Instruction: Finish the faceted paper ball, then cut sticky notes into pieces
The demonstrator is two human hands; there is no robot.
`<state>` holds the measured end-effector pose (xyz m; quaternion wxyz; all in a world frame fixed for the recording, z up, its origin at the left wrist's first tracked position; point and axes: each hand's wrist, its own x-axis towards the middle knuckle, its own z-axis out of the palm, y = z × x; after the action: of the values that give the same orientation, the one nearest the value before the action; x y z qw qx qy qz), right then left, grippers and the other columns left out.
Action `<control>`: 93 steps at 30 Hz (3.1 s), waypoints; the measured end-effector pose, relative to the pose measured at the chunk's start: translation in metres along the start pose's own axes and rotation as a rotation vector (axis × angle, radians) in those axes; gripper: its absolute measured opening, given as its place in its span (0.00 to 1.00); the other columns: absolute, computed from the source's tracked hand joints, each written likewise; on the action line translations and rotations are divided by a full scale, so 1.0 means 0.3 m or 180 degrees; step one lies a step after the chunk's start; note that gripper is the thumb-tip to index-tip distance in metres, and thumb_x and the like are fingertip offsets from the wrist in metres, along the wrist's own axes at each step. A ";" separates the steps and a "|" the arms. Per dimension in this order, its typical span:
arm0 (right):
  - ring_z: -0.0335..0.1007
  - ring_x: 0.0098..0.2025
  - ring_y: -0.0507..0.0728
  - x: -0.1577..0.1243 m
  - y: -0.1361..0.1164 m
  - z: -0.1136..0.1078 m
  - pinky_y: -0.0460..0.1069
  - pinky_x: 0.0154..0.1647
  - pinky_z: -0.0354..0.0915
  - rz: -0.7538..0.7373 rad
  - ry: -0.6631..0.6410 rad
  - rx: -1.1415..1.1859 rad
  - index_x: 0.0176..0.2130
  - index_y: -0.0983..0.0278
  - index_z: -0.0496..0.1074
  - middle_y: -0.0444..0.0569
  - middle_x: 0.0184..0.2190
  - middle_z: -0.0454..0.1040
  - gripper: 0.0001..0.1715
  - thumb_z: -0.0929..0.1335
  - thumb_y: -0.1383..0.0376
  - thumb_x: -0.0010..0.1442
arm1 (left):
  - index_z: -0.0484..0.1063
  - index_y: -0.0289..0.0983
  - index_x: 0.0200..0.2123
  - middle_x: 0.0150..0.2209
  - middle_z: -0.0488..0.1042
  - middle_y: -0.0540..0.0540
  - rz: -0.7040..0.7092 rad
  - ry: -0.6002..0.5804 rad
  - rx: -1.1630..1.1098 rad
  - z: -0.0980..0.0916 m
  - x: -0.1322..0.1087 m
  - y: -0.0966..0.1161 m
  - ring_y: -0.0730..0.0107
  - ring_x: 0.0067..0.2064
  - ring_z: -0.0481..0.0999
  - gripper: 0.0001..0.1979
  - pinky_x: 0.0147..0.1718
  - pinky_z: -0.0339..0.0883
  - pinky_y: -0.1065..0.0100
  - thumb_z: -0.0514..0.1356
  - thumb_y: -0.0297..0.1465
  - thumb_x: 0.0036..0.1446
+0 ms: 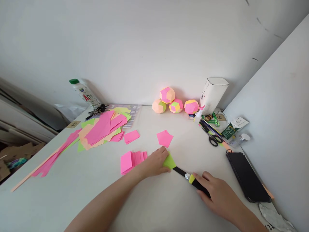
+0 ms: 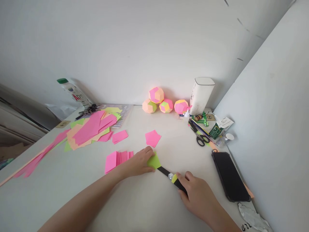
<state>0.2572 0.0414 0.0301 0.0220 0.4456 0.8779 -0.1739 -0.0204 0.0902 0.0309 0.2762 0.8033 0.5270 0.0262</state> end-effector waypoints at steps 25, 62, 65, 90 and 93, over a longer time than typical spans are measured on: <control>0.72 0.29 0.56 0.045 -0.026 0.002 0.49 0.29 0.65 0.0166 0.0074 -0.0204 0.61 0.64 0.64 0.53 0.40 0.73 0.28 0.61 0.66 0.61 | 0.62 0.38 0.39 0.46 0.65 0.43 -0.0023 0.0086 -0.0149 0.006 -0.005 0.000 0.58 0.45 0.69 0.17 0.42 0.67 0.59 0.66 0.36 0.51; 0.73 0.35 0.57 0.161 -0.080 -0.017 0.47 0.32 0.61 0.0499 0.0029 -0.0256 0.63 0.63 0.61 0.54 0.43 0.72 0.29 0.61 0.63 0.63 | 0.66 0.36 0.28 0.40 0.61 0.46 0.0040 0.0011 -0.0131 0.020 0.011 -0.016 0.64 0.38 0.67 0.13 0.36 0.64 0.65 0.67 0.35 0.49; 0.73 0.35 0.57 0.164 -0.083 -0.013 0.47 0.32 0.61 0.0556 0.0065 -0.0247 0.63 0.64 0.61 0.55 0.43 0.72 0.29 0.60 0.63 0.64 | 0.66 0.36 0.28 0.40 0.62 0.46 0.0037 0.0030 -0.0142 0.022 0.011 -0.014 0.64 0.38 0.67 0.13 0.37 0.64 0.65 0.68 0.34 0.49; 0.73 0.44 0.63 0.061 0.045 -0.013 0.53 0.43 0.66 0.0771 0.0204 0.0386 0.62 0.63 0.63 0.56 0.46 0.72 0.31 0.60 0.62 0.61 | 0.67 0.38 0.26 0.24 0.67 0.50 0.0583 0.0109 0.1304 0.025 -0.031 -0.002 0.70 0.24 0.68 0.08 0.23 0.57 0.70 0.54 0.28 0.57; 0.73 0.43 0.62 0.062 0.045 -0.014 0.53 0.42 0.66 0.0754 0.0198 0.0407 0.62 0.62 0.63 0.56 0.46 0.72 0.30 0.60 0.62 0.62 | 0.65 0.37 0.25 0.20 0.65 0.51 0.0297 0.0052 0.1350 0.039 -0.028 0.017 0.68 0.22 0.67 0.11 0.22 0.58 0.69 0.52 0.30 0.61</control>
<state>0.2571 0.0644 0.0267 -0.0132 0.5519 0.8065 -0.2118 -0.0159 0.0767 0.0253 0.0952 0.8667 0.4852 -0.0660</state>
